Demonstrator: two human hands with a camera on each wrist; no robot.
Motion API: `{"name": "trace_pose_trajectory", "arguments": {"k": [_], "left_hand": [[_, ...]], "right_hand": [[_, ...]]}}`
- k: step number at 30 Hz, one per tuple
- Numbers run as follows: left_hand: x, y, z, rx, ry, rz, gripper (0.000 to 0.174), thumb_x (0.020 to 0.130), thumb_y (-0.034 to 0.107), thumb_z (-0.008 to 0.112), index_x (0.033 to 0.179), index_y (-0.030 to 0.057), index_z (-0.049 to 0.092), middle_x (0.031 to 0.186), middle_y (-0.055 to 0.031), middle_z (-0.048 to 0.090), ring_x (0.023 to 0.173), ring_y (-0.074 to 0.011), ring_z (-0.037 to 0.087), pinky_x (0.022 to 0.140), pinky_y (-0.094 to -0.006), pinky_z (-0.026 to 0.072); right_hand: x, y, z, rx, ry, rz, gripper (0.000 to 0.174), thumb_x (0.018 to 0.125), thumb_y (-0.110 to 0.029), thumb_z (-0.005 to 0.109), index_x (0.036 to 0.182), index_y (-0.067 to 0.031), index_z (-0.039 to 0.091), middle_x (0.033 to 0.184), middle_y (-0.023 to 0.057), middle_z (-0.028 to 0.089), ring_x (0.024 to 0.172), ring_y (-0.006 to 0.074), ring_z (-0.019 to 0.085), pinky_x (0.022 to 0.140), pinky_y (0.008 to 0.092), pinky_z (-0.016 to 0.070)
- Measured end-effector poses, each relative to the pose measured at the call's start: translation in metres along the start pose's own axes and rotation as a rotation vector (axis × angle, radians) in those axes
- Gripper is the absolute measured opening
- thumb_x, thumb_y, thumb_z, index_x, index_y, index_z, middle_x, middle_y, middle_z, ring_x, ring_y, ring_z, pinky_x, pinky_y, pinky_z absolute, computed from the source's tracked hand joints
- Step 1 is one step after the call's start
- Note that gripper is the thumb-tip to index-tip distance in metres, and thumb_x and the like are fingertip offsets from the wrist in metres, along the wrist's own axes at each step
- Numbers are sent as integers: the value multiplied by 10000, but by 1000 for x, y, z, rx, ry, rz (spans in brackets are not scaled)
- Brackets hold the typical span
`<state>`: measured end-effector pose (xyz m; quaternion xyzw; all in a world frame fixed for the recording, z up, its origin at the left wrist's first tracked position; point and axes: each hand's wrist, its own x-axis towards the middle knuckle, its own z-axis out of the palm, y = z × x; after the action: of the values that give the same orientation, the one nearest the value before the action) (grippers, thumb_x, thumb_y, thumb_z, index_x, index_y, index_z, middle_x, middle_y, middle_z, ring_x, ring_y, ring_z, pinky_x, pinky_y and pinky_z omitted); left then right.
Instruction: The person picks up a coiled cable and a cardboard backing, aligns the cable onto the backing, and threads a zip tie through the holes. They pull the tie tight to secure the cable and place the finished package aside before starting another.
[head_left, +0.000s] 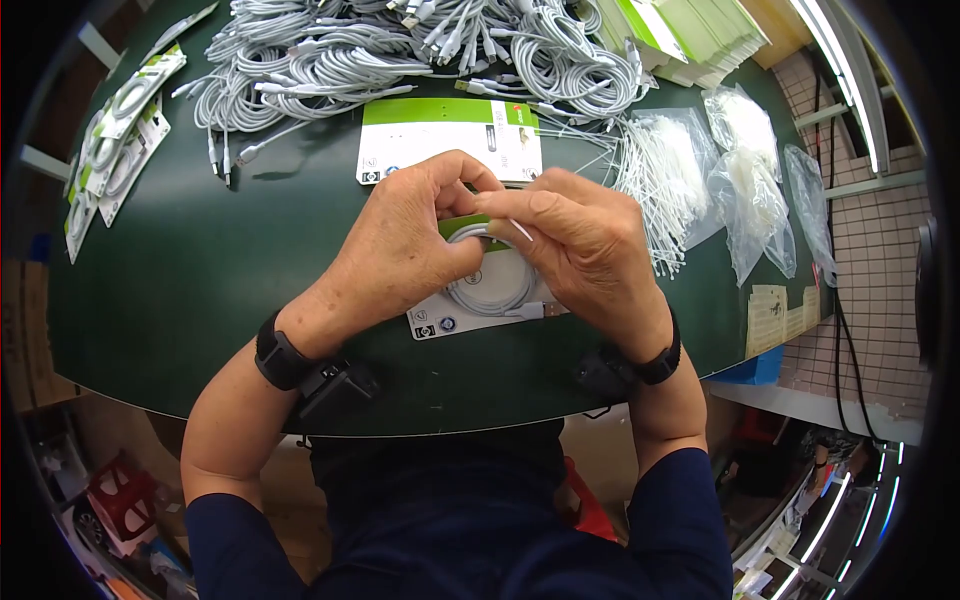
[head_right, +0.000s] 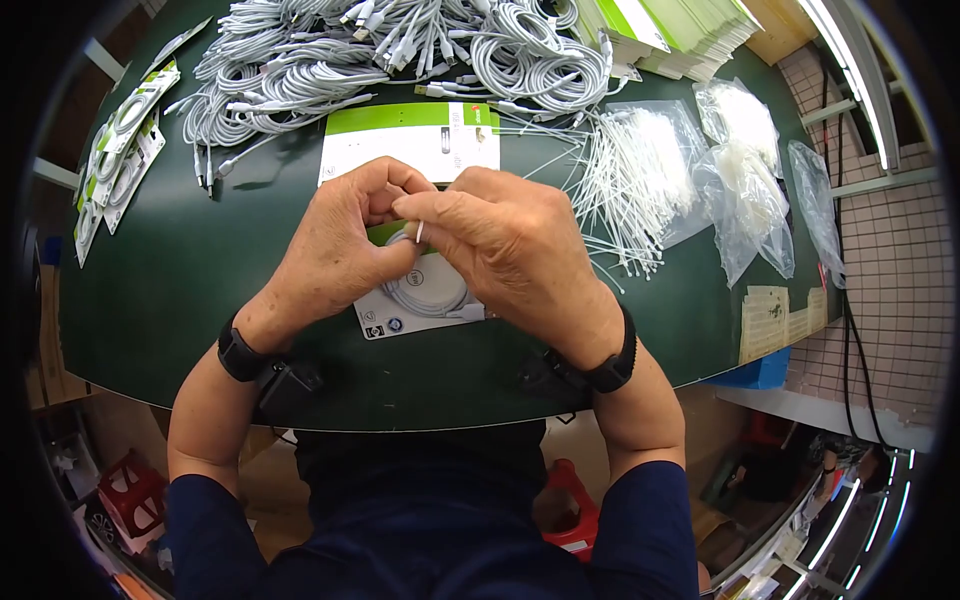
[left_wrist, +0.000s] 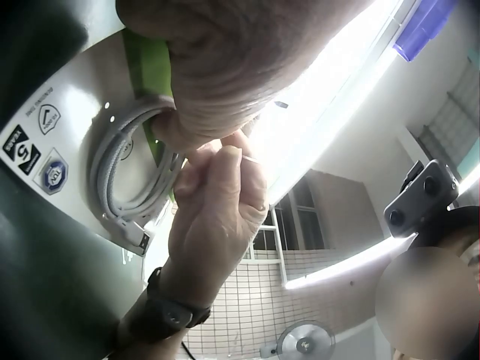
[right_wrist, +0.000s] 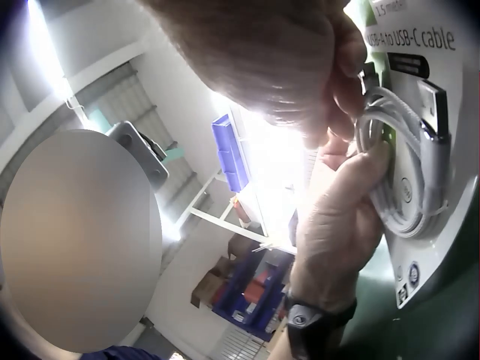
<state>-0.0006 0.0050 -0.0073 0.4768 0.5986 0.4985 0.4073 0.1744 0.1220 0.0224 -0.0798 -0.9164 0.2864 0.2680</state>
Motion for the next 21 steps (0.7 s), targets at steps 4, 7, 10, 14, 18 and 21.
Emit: {"name": "trace_pose_trajectory", "arguments": {"k": [4,7,10,14,18,21], "left_hand": [[-1,-1,-2,12,-22,46,226,808,-41,715,1031,-28,752,992,-49,781,962,-86,706,938,-267,571],[-1,-6,-2,38,-2,102,229,810,-19,713,1028,-26,782,954,-64,788,897,-92,696,864,-267,564],[0,-8,-2,55,60,159,238,805,16,704,1015,-16,812,875,-89,791,765,-100,669,714,-269,549],[-2,-7,-2,84,57,129,262,795,22,701,1028,-9,817,861,-90,789,748,-93,667,692,-272,545],[-2,-7,-3,78,80,166,271,786,16,691,1025,-9,817,850,-87,787,733,-88,659,675,-270,539],[-3,0,-7,103,68,111,274,782,10,684,1021,-11,816,846,-85,784,731,-91,658,675,-269,537]], "right_hand": [[-1,3,-7,185,-104,46,236,903,55,746,1099,-58,813,945,97,749,797,196,725,684,299,576],[-1,2,-13,255,-157,50,236,904,60,742,1097,-54,814,945,97,747,781,192,715,672,297,573],[0,-5,-22,298,-208,57,227,906,66,738,1087,-48,815,940,96,744,763,188,706,664,296,572],[-1,-15,-29,385,-272,264,225,879,88,755,1053,-41,815,927,89,737,773,183,709,668,290,574],[-3,-15,-23,305,-202,200,248,839,100,787,1026,-59,820,904,78,724,771,174,701,664,287,563],[-4,-13,-16,162,-79,80,275,797,94,820,1012,-78,820,888,58,714,768,174,685,639,291,539]]}}
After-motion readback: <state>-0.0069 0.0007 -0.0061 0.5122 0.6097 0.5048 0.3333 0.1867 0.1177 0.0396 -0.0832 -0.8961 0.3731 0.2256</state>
